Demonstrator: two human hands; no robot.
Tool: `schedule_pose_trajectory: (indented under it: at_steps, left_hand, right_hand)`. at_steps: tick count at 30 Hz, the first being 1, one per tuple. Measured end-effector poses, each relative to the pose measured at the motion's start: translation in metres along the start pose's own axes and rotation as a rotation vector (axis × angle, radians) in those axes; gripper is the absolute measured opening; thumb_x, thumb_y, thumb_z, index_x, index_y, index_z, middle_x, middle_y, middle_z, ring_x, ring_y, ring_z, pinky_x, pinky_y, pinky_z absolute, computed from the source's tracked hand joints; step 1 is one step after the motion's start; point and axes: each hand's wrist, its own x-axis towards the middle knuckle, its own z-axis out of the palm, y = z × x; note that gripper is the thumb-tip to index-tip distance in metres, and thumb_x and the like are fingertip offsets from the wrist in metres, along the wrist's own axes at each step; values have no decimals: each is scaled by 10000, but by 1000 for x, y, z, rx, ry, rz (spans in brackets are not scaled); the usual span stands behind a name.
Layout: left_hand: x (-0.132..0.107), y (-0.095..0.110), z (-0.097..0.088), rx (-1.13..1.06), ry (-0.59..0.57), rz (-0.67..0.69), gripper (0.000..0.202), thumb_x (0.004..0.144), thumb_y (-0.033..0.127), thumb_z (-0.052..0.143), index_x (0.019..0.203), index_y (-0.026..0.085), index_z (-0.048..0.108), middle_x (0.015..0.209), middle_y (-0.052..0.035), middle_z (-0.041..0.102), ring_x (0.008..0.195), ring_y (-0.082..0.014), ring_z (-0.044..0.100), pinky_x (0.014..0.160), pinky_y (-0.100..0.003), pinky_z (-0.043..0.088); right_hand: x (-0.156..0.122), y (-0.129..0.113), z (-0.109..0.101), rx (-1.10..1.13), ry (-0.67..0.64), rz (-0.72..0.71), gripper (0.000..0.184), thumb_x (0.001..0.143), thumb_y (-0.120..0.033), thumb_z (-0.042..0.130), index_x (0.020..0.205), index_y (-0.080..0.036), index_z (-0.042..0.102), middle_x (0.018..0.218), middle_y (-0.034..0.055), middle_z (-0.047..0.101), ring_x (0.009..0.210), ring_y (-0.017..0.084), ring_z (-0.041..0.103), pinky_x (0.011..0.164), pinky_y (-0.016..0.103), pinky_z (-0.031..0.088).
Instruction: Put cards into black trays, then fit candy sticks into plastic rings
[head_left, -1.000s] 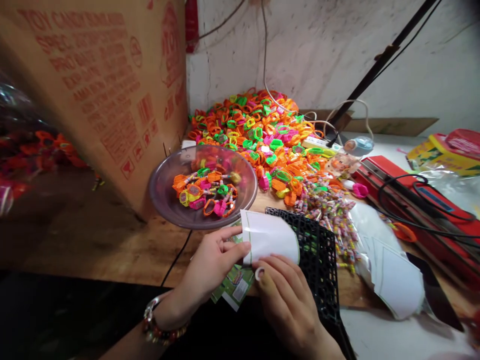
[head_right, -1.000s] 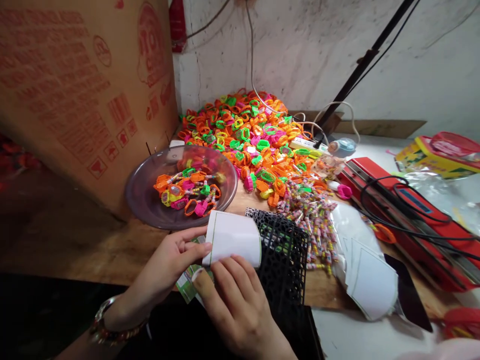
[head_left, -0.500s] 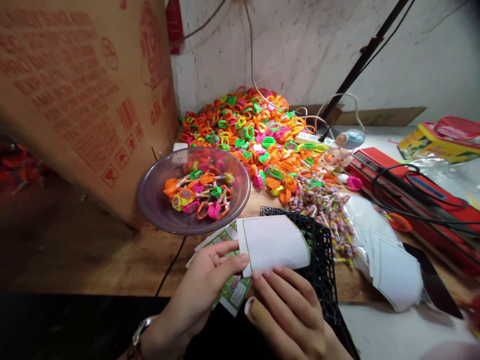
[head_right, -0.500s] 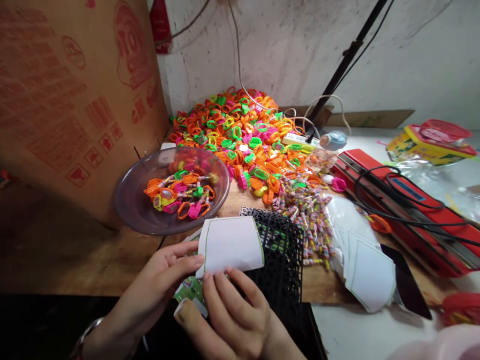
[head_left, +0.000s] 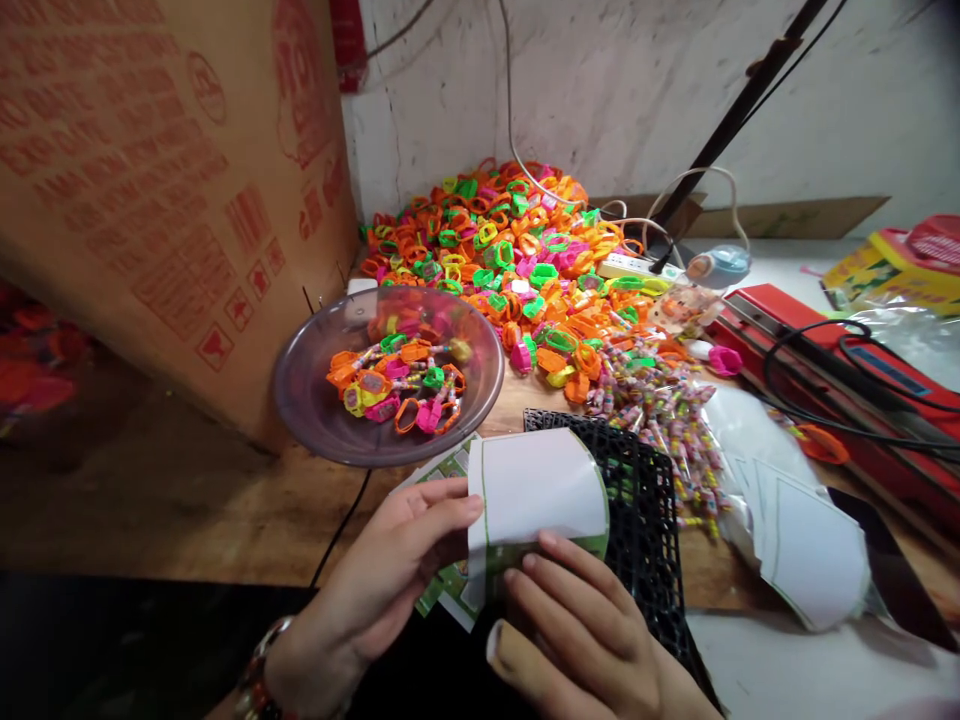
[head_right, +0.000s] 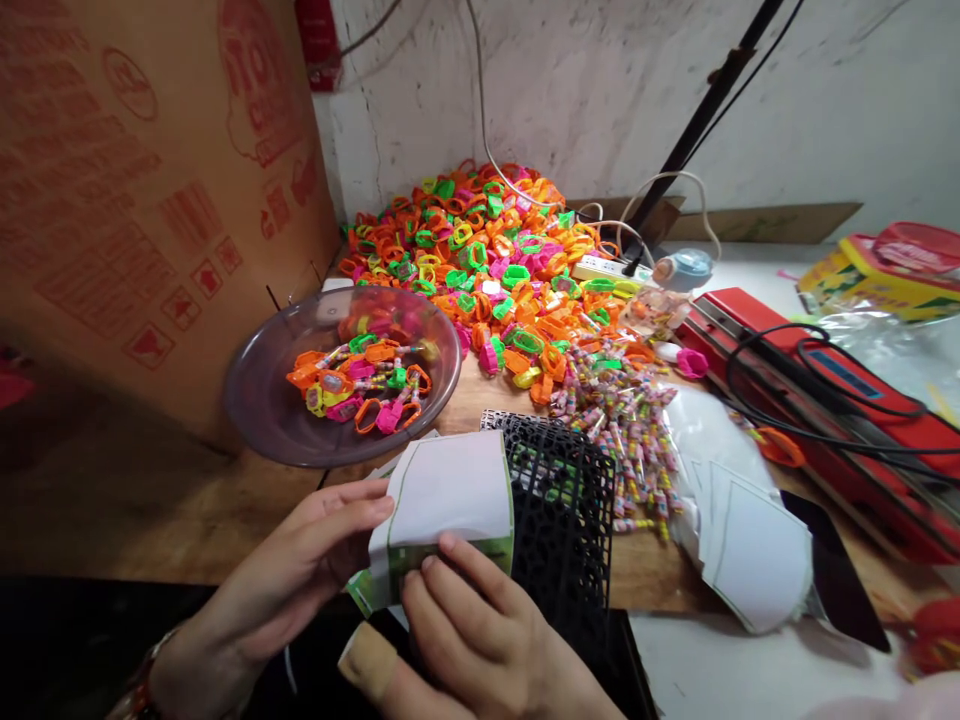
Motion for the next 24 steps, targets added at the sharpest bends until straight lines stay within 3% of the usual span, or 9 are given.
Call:
schedule_pose_trajectory:
  at_steps: [5,10,13,16,24]
  left_hand:
    - [-5,1,4,29,5,14,220,635,236,829,821,148,754,654,-7,702,590,-94,602,607,-172,479]
    - [-13,-2,6,30,-48,-24,188,690,266,804,836,154,762,684,-20,717,632,-100,626,658,-167,490]
    - [-14,-4,4,15,-86,-69,196,717,254,782,884,153,763,732,-32,732,650,-98,638,663,-158,490]
    - [-12,-7,2,7,-110,-96,258,737,210,751,987,143,749,804,-55,746,673,-107,655,691,-170,503]
    - [-4,1,-2,109,-16,50,327,754,233,738,1060,119,715,856,-82,756,666,-119,669,653,-182,509]
  right_hand:
    - [10,-3,1,5,51,64,138,902,-200,533,1010,-210,619,960,79,738,1092,200,612,884,356,551]
    - [7,-3,-3,-80,-30,-26,75,874,-195,584,893,-241,639,993,15,744,1081,158,624,988,331,495]
    - [-2,0,-3,-87,31,-88,67,862,-211,608,880,-271,631,1002,-33,742,1116,123,609,1016,293,482]
    - [-6,3,-3,-46,54,-101,73,898,-264,563,886,-266,635,991,-21,746,1110,136,623,992,302,506]
    - [1,-3,-18,49,-128,11,170,894,-93,525,862,-228,623,914,-12,737,1022,133,631,1005,328,516]
